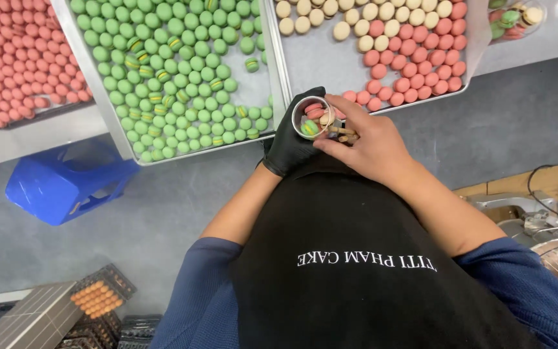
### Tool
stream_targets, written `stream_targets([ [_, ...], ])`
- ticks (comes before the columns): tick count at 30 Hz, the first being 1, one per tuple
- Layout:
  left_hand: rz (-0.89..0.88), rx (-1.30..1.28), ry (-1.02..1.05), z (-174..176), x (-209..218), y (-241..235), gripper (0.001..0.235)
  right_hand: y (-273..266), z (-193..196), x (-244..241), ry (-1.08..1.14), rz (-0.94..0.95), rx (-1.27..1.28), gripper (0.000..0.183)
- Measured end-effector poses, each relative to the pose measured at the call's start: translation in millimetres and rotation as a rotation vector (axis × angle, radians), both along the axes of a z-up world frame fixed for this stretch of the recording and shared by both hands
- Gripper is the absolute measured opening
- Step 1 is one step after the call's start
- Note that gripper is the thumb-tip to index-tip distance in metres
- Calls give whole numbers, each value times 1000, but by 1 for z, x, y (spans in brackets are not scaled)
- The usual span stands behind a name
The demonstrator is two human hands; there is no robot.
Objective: The person picks up macarons from trays and places them into a small transparent cup using chopsticks, holding the cup by hand.
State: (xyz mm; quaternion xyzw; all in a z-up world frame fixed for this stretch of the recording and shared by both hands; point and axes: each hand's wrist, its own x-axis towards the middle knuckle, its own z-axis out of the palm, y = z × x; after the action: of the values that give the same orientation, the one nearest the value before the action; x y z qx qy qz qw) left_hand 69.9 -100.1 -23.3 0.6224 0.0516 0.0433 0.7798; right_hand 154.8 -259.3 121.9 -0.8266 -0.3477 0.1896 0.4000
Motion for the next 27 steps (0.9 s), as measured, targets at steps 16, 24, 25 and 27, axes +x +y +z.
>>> stream_targets([
  [16,389,514,262,-44,84,-29,87,-149,47,99,-166,-44,126,40],
  [24,358,387,181,-38,81,-24,82,-172,47,123,-170,-15,105,44],
  [25,370,389,183,-31,80,-26,82,-178,41,125,-169,-4,110,44],
  [27,416,610,184,-18,81,-31,79,-189,29,127,-70,-53,62,48],
])
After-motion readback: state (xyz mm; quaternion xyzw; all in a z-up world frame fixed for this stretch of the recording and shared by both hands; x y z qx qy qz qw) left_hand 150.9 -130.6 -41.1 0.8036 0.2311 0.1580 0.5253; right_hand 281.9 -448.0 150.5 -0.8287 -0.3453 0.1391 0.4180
